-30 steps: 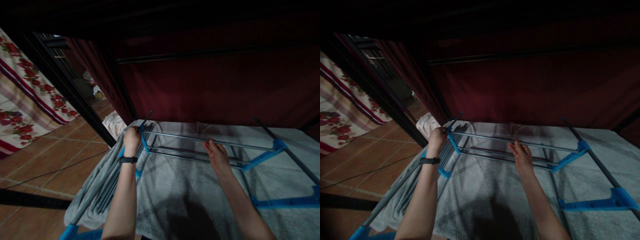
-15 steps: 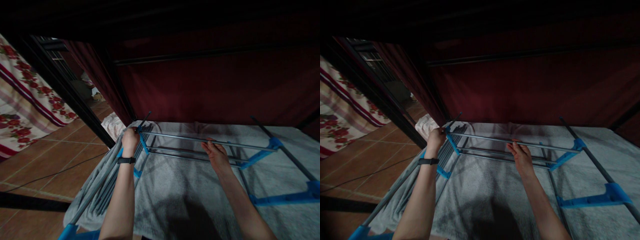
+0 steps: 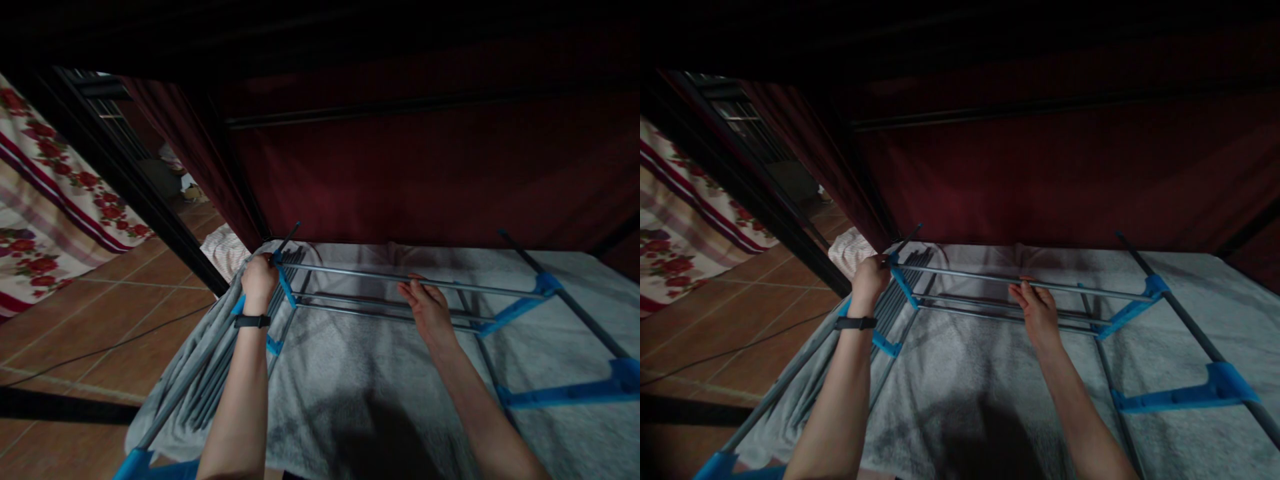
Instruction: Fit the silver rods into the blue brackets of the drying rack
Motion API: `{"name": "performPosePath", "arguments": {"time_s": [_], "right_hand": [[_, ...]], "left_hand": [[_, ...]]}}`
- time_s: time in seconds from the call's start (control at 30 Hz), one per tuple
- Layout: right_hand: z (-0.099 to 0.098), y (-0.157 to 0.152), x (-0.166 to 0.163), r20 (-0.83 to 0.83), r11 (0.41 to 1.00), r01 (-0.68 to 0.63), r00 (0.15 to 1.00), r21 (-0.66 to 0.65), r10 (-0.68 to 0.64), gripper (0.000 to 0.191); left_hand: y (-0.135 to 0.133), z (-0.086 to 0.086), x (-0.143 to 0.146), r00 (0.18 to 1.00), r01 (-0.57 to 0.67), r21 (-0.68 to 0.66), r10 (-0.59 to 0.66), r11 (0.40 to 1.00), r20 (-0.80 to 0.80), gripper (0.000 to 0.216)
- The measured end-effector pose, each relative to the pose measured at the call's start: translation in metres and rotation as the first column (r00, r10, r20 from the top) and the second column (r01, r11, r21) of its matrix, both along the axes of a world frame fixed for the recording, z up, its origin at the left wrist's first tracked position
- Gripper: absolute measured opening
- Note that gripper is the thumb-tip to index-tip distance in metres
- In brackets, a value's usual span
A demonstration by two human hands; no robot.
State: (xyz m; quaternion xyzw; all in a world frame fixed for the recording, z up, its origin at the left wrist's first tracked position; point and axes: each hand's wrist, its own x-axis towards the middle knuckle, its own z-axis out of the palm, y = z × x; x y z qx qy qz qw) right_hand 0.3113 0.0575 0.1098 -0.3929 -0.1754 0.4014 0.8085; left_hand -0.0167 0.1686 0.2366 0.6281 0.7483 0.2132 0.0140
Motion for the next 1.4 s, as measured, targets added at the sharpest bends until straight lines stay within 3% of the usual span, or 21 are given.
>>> {"name": "performPosePath", "arguments": {"time_s": [0.23,0.33,0.43,0.57,0.67,0.73,0.8,0.87,0.9,0.93,0.97,1.03,1.13,1.2,1.3,1.37,1.4], "right_hand": [[0.003,0.005,-0.008,-0.006,1.0,-0.028,1.0,0.0,0.028,0.053],[0.006,0.008,-0.01,-0.008,0.998,-0.052,0.999,-0.021,0.052,0.054],[0.008,0.012,-0.01,-0.007,0.998,-0.061,0.998,-0.027,0.061,0.055],[0.011,0.015,-0.009,-0.023,0.998,-0.051,0.998,-0.04,0.05,0.055],[0.014,0.013,-0.007,-0.028,0.995,-0.075,0.997,-0.06,0.074,0.051],[0.018,0.006,-0.003,0.026,0.976,-0.187,0.981,-0.11,0.19,0.05],[0.027,-0.007,0.006,0.144,0.891,-0.406,0.888,-0.201,0.437,0.051],[0.047,-0.023,0.019,0.285,0.727,-0.616,0.669,-0.305,0.686,0.05],[0.061,-0.03,0.028,0.352,0.653,-0.678,0.552,-0.338,0.756,0.048],[0.079,-0.035,0.037,0.42,0.633,-0.692,0.489,-0.347,0.765,0.044],[0.099,-0.036,0.048,0.483,0.654,-0.675,0.471,-0.341,0.739,0.041],[0.145,-0.029,0.072,0.596,0.777,-0.57,0.535,-0.268,0.599,0.043],[0.21,0.005,0.118,0.714,0.947,-0.311,0.644,-0.085,0.276,0.041],[0.239,0.03,0.154,0.743,0.994,-0.109,0.665,-0.007,0.078,0.033],[0.246,0.04,0.204,0.783,0.964,0.146,0.615,-0.222,0.087,0.03],[0.227,0.023,0.228,0.79,0.905,0.309,0.611,-0.293,0.047,0.026],[0.212,0.009,0.237,0.759,0.87,0.369,0.651,-0.328,0.01,0.026]], "left_hand": [[0.004,-0.01,-0.006,0.997,0.008,-0.009,-0.008,1.0,-0.075,0.049],[0.013,-0.016,-0.005,0.985,0.122,0.169,-0.099,0.978,-0.142,0.053],[0.019,-0.021,0.014,0.923,0.372,0.234,-0.332,0.898,-0.194,0.051],[0.019,-0.031,0.052,0.716,0.691,0.077,-0.668,0.718,-0.203,0.042],[0.02,-0.042,0.069,0.605,0.789,-0.012,-0.779,0.615,-0.166,0.037],[0.022,-0.049,0.071,0.571,0.814,-0.013,-0.804,0.581,-0.167,0.039],[0.024,-0.054,0.071,0.559,0.823,0.002,-0.809,0.568,-0.182,0.04],[0.026,-0.056,0.069,0.555,0.825,0.003,-0.809,0.566,-0.195,0.04],[0.027,-0.056,0.069,0.554,0.825,0.0,-0.808,0.566,-0.198,0.041],[0.028,-0.056,0.068,0.555,0.824,-0.001,-0.807,0.567,-0.202,0.042],[0.028,-0.056,0.068,0.557,0.823,0.002,-0.806,0.568,-0.203,0.042],[0.027,-0.055,0.069,0.557,0.824,0.015,-0.804,0.567,-0.206,0.043],[0.027,-0.054,0.069,0.547,0.832,0.031,-0.81,0.554,-0.212,0.045],[0.026,-0.054,0.068,0.544,0.834,0.042,-0.807,0.55,-0.229,0.045],[0.026,-0.056,0.068,0.539,0.838,0.069,-0.8,0.541,-0.263,0.046],[0.026,-0.058,0.068,0.537,0.84,0.083,-0.796,0.537,-0.28,0.047],[0.026,-0.058,0.068,0.538,0.839,0.088,-0.793,0.537,-0.285,0.047]]}}
